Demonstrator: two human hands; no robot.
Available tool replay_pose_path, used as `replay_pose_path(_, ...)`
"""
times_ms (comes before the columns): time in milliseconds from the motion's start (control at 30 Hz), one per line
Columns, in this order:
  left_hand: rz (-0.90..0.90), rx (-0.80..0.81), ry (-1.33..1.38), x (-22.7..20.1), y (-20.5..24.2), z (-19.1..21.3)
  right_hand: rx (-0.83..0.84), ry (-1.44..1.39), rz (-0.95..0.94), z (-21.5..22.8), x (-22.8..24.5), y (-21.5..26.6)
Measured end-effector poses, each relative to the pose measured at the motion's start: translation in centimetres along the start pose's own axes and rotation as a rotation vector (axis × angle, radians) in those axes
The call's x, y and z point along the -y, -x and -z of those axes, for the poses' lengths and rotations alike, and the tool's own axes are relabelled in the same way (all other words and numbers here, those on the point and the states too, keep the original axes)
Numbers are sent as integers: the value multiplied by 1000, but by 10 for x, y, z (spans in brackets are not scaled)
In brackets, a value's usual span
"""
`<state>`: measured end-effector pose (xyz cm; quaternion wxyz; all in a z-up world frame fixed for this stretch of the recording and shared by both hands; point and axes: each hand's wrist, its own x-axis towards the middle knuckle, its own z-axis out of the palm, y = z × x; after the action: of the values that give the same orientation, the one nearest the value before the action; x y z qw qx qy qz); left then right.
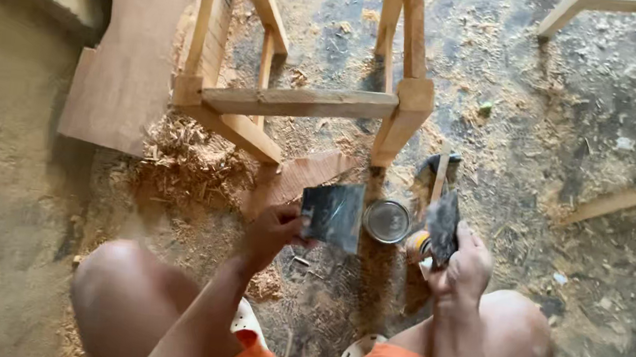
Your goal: The person applies wood putty to the joints and surfaces of a wooden chair frame using a small scraper and a putty knife.
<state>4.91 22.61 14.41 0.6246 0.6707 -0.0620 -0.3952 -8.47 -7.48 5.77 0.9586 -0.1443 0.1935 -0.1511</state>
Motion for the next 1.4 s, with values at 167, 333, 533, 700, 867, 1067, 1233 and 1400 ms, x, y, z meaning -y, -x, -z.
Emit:
replay_pose_path(167,3,-95,-354,13,-17,16,-475,668,235,-50,-14,45)
replay_pose_path(333,12,-70,-410,60,-53,-20,-118,1510,513,-85,-74,62)
replay_pose_path(533,-199,-222,-199,82,-53,-39,14,1977,305,-105,-124,66)
replay_pose_path(700,-38,-163,-158,108,-78,-18,46,2028,366,-107,-137,63)
replay_pose_path(867,-161,-169,-159,87,-68,-15,-19,2119,274,-112,-156,64)
replay_pose_path(1067,-244,-262,-486,61,-47,-24,-80,2141,202,-125,-142,56)
replay_pose_path(1233,-41,-229,-439,55,-41,-17,76,2198,263,-134,-151,64)
replay_pose_path(1400,-97,-279,-450,61,-45,-11,180,2266,393,-127,-152,67)
